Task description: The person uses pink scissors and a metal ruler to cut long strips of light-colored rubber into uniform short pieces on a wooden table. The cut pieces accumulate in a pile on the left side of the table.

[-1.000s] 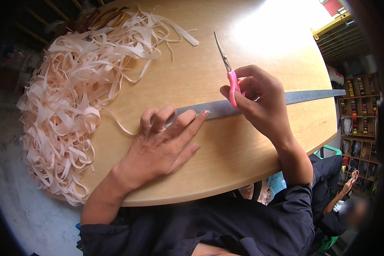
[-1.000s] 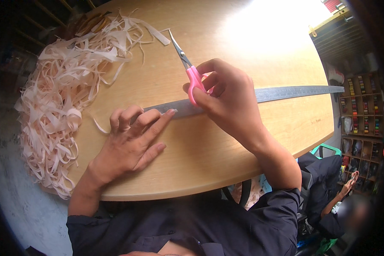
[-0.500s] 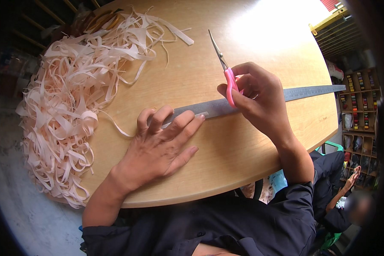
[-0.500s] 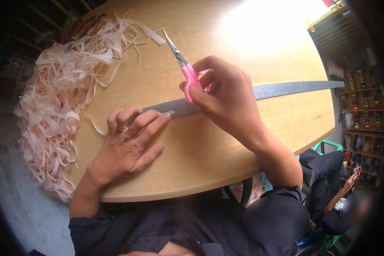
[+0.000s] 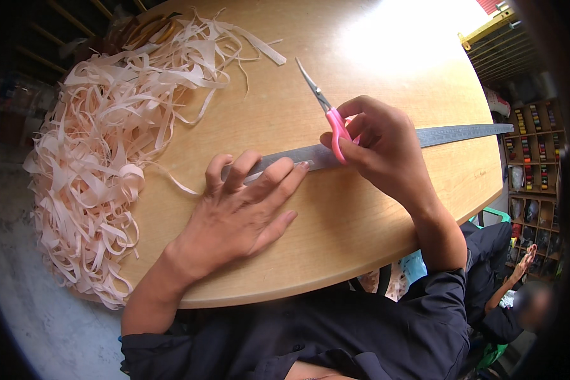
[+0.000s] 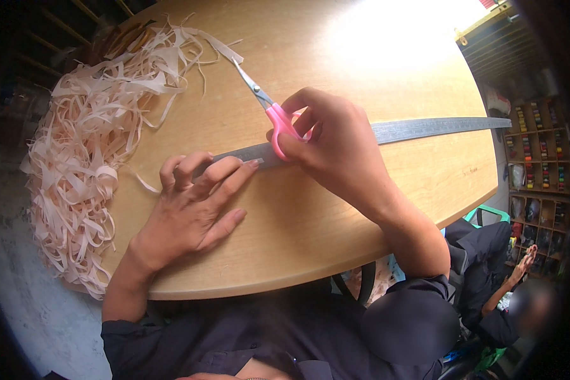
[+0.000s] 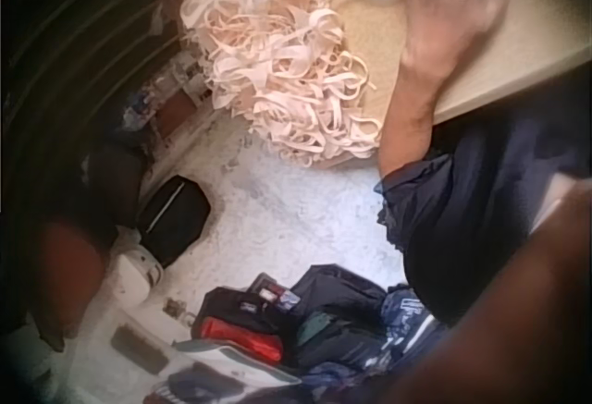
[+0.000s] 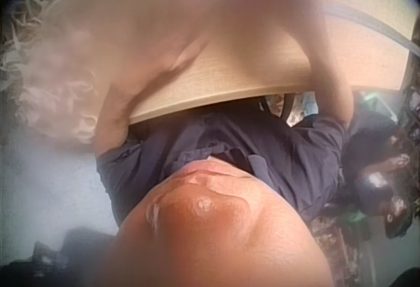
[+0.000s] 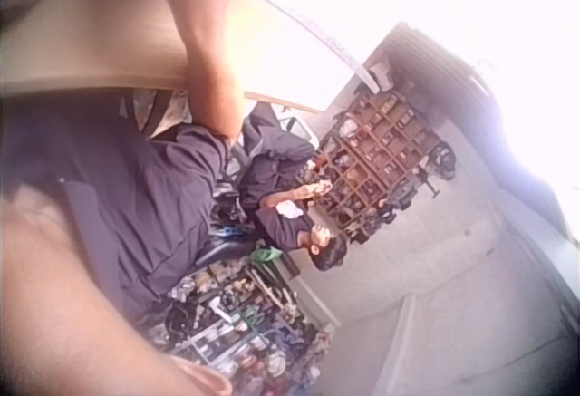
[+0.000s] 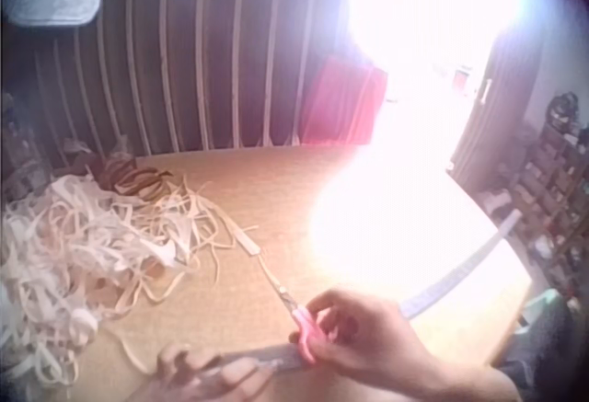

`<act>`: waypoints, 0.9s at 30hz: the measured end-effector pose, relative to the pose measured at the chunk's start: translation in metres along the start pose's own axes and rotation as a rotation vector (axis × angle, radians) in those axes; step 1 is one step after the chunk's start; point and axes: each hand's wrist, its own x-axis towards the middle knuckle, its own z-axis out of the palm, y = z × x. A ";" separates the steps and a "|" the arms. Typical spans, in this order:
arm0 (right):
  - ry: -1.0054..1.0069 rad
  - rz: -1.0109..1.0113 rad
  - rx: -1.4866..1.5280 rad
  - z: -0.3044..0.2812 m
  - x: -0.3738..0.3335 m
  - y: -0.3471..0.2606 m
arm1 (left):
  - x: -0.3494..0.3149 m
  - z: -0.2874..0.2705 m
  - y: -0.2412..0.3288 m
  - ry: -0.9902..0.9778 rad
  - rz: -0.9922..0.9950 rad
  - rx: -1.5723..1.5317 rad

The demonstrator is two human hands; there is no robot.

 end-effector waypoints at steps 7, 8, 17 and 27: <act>-0.021 -0.053 -0.081 0.004 -0.002 0.002 | 0.000 0.000 0.000 -0.008 -0.014 -0.018; -0.024 -0.056 -0.088 0.004 -0.002 0.001 | 0.000 0.000 -0.001 -0.010 -0.017 -0.027; -0.054 0.034 -0.199 0.008 -0.003 -0.003 | 0.001 0.000 -0.002 0.006 -0.002 -0.046; -0.058 0.098 -0.182 0.010 -0.003 -0.006 | -0.022 -0.048 -0.033 0.138 -0.271 -0.221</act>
